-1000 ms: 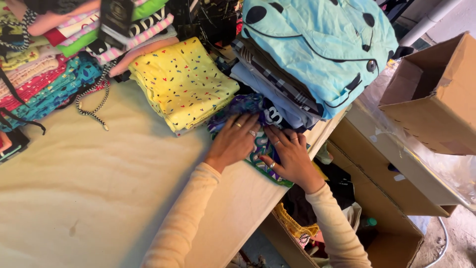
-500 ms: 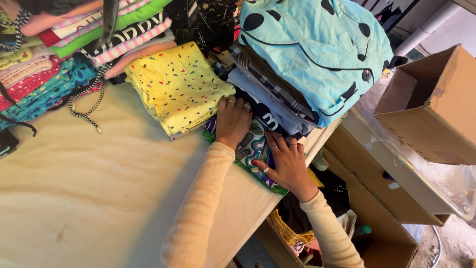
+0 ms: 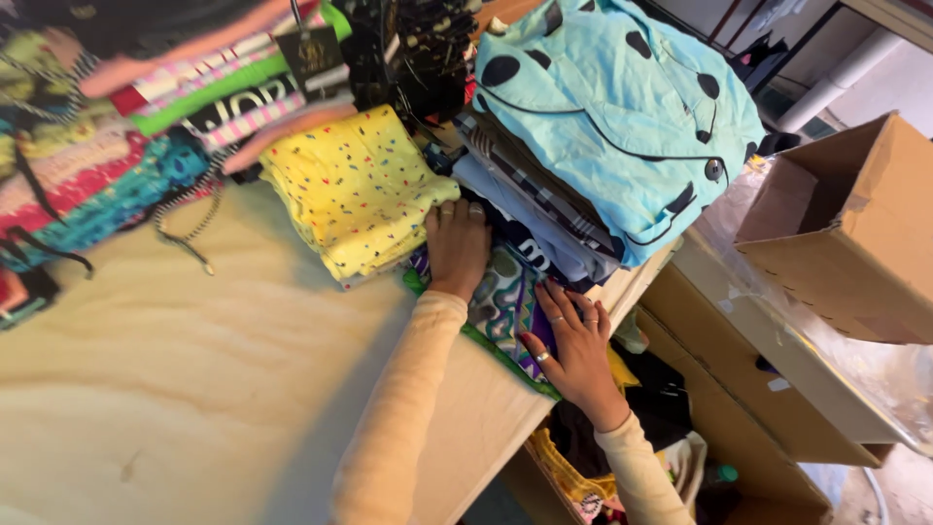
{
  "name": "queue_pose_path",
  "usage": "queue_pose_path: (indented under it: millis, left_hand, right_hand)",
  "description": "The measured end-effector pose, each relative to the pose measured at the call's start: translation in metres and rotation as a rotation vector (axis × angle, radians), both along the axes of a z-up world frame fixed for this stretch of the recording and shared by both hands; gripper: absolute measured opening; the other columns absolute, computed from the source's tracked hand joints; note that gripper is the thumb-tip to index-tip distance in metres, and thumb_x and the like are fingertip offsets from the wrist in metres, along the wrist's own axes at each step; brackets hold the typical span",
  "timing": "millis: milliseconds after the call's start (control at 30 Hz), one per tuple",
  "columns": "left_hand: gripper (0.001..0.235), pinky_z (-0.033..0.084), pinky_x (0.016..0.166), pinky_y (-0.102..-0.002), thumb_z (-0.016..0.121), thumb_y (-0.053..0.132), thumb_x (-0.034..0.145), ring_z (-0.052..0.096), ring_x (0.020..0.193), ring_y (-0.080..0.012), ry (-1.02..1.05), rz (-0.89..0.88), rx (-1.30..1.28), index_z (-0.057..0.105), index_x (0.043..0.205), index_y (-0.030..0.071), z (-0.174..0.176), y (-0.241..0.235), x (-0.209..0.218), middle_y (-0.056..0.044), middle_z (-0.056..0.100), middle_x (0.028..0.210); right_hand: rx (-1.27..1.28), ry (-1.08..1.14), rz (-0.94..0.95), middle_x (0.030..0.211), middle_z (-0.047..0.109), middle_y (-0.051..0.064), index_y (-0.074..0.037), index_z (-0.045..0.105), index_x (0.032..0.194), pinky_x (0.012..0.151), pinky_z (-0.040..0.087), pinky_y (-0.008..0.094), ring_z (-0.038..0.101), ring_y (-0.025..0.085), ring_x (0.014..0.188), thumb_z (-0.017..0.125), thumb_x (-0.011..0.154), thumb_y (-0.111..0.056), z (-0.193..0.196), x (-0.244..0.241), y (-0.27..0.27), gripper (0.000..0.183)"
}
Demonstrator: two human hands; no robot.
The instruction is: Fold several items of clothing and organize them into piles.
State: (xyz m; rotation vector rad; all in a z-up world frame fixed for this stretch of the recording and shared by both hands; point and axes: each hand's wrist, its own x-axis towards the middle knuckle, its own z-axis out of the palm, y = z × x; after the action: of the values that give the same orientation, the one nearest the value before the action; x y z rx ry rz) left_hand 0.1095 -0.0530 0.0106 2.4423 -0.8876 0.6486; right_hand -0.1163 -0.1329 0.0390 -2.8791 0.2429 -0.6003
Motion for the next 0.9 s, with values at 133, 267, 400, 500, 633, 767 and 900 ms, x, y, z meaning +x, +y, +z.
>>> queue_pose_path:
  millis: [133, 267, 400, 500, 633, 767, 900]
  left_hand:
    - [0.019, 0.043, 0.102, -0.048, 0.063, 0.017, 0.097, 0.057, 0.116, -0.0337, 0.086, -0.291, -0.215, 0.069, 0.111, 0.006, 0.024, 0.032, -0.014, -0.013, 0.064, 0.115]
    - [0.022, 0.044, 0.107, -0.048, 0.061, 0.014, 0.098, 0.057, 0.121, -0.0345, 0.002, -0.414, -0.212, 0.067, 0.118, 0.006, 0.055, 0.090, -0.050, -0.013, 0.064, 0.125]
    - [0.045, 0.037, 0.111, -0.052, 0.067, 0.031, 0.090, 0.051, 0.128, -0.0307, 0.030, -0.572, 0.120, 0.065, 0.127, 0.005, 0.064, 0.168, -0.095, -0.015, 0.055, 0.138]
    - [0.050, 0.038, 0.109, -0.051, 0.069, 0.036, 0.086, 0.050, 0.130, -0.0300, 0.117, -0.630, 0.236, 0.062, 0.127, 0.007, 0.049, 0.232, -0.114, -0.013, 0.049, 0.147]
    - [0.064, 0.043, 0.104, -0.050, 0.070, 0.039, 0.081, 0.055, 0.124, -0.0356, 0.247, -0.496, 0.218, 0.057, 0.134, 0.005, 0.022, 0.310, -0.125, -0.015, 0.049, 0.147]
    - [0.064, 0.041, 0.111, -0.052, 0.067, 0.039, 0.083, 0.053, 0.130, -0.0366, 0.216, -0.387, 0.109, 0.054, 0.137, 0.007, 0.004, 0.350, -0.130, -0.015, 0.048, 0.150]
    - [0.064, 0.040, 0.109, -0.052, 0.067, 0.038, 0.082, 0.051, 0.129, -0.0371, 0.266, -0.259, 0.177, 0.055, 0.138, 0.012, 0.015, 0.351, -0.140, -0.011, 0.048, 0.153]
  right_hand:
    - [0.118, -0.112, 0.026, 0.156, 0.048, 0.013, -0.010, 0.053, 0.147, 0.123, 0.014, 0.058, 0.042, 0.034, 0.145, 0.060, 0.095, -0.044, 0.009, -0.019, -0.007, 0.062]
    - [0.174, -0.217, 0.076, 0.154, 0.053, 0.010, -0.010, 0.053, 0.146, 0.127, 0.018, 0.057, 0.046, 0.031, 0.148, 0.058, 0.099, -0.037, 0.024, -0.042, -0.015, 0.055]
    - [-0.030, -0.176, 0.041, 0.141, 0.057, 0.016, -0.006, 0.056, 0.136, 0.120, 0.023, 0.056, 0.051, 0.034, 0.134, 0.061, 0.097, -0.033, 0.027, -0.079, -0.055, 0.048]
    - [0.063, -0.160, -0.192, 0.123, 0.067, 0.013, -0.006, 0.065, 0.123, 0.112, 0.035, 0.050, 0.058, 0.033, 0.119, 0.063, 0.100, -0.027, -0.001, -0.125, -0.098, 0.031]
    - [0.348, -0.044, -0.547, 0.106, 0.070, 0.017, -0.006, 0.071, 0.110, 0.092, 0.052, 0.041, 0.067, 0.034, 0.102, 0.065, 0.100, -0.023, -0.168, -0.188, -0.190, 0.021]
    - [0.287, 0.166, -0.347, 0.113, 0.068, 0.021, -0.004, 0.068, 0.115, 0.093, 0.052, 0.044, 0.065, 0.039, 0.105, 0.076, 0.083, -0.030, -0.260, -0.197, -0.146, 0.042]
    - [0.285, 0.594, -0.328, 0.137, 0.057, 0.020, -0.009, 0.054, 0.141, 0.103, 0.043, 0.054, 0.052, 0.040, 0.126, 0.062, 0.091, -0.061, -0.279, -0.172, -0.072, 0.072]
